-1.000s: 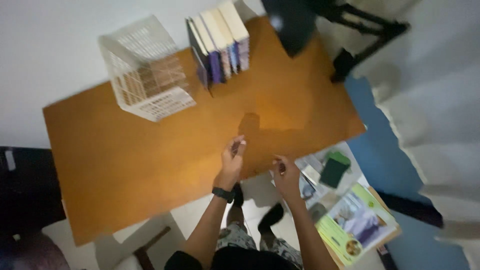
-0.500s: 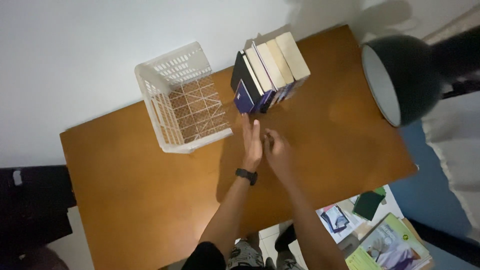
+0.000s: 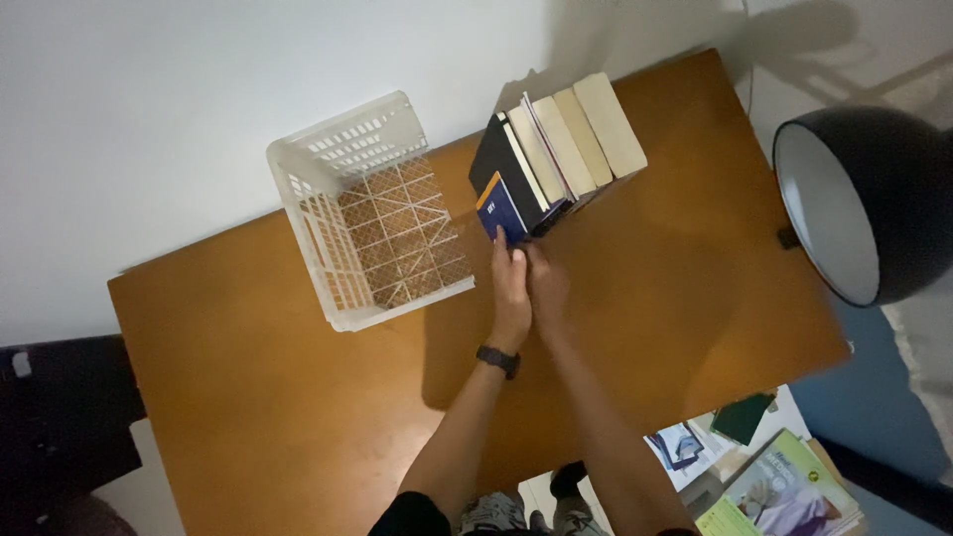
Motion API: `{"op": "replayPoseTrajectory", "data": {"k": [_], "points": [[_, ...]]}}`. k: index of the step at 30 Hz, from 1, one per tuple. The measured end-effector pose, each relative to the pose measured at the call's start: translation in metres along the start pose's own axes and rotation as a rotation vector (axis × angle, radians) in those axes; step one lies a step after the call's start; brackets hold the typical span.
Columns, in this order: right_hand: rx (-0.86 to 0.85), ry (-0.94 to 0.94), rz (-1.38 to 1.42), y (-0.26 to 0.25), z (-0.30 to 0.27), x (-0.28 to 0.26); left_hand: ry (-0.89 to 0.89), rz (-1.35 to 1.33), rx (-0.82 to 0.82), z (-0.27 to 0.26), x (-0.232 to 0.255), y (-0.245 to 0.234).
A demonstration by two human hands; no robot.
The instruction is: Picking up various books, envelopes, and small items from a desk and placing them on a stack on a nearby lower surface.
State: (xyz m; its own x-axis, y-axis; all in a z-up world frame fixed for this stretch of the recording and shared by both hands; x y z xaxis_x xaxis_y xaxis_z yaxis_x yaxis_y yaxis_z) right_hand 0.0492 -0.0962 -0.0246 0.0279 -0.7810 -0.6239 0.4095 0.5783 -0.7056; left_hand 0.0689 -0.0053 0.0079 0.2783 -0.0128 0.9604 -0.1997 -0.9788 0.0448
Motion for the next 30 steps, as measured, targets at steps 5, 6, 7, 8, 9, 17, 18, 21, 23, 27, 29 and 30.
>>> {"op": "replayPoseTrajectory", "data": {"k": [5,6,7,8,9,17,18,21,23,27,29,30], "points": [[-0.135,0.157,-0.046,0.017,-0.01,0.016,-0.068,0.078,-0.004,-0.011,0.0,-0.001],[-0.194,0.266,-0.033,0.023,-0.016,0.026,-0.062,0.128,0.002,-0.012,-0.003,0.0],[-0.194,0.266,-0.032,0.03,-0.02,0.033,-0.063,0.129,0.003,-0.014,-0.005,-0.001],[-0.181,0.249,-0.038,0.034,-0.025,0.038,-0.047,0.145,0.0,-0.016,-0.005,-0.001],[-0.168,0.232,-0.044,0.038,-0.029,0.044,-0.03,0.16,-0.003,-0.019,-0.005,-0.001],[-0.008,0.185,0.148,-0.057,-0.028,-0.031,0.012,0.189,0.042,-0.034,-0.015,-0.001],[-0.006,0.195,0.13,-0.067,-0.031,-0.033,0.037,0.213,0.061,-0.036,-0.015,-0.001],[0.033,0.168,0.075,-0.098,-0.056,-0.028,0.072,0.344,0.067,-0.049,-0.024,0.003],[0.067,0.156,0.191,-0.108,-0.084,-0.016,0.001,0.203,-0.022,-0.067,-0.03,0.011],[0.283,0.376,0.703,-0.131,-0.164,0.033,-0.177,0.007,-0.233,-0.113,-0.041,0.043],[0.359,0.456,0.686,-0.162,-0.202,0.05,-0.146,0.097,-0.275,-0.145,-0.043,0.067],[0.409,0.509,0.678,-0.18,-0.223,0.062,-0.097,0.169,-0.286,-0.162,-0.044,0.081]]}}
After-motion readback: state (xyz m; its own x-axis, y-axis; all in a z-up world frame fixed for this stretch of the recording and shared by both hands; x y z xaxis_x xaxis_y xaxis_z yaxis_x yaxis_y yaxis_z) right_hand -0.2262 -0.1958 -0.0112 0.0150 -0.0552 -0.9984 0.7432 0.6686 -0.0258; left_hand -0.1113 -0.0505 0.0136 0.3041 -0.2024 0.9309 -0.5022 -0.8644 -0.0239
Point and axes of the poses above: each hand's wrist, its own z-axis towards the middle knuckle, its own y-axis out of the palm, x = y × z, the point moved 7 cm from there along z, towards the middle knuckle, and after that the axes turned 11 degrees about -y, right-handed, at the moved point
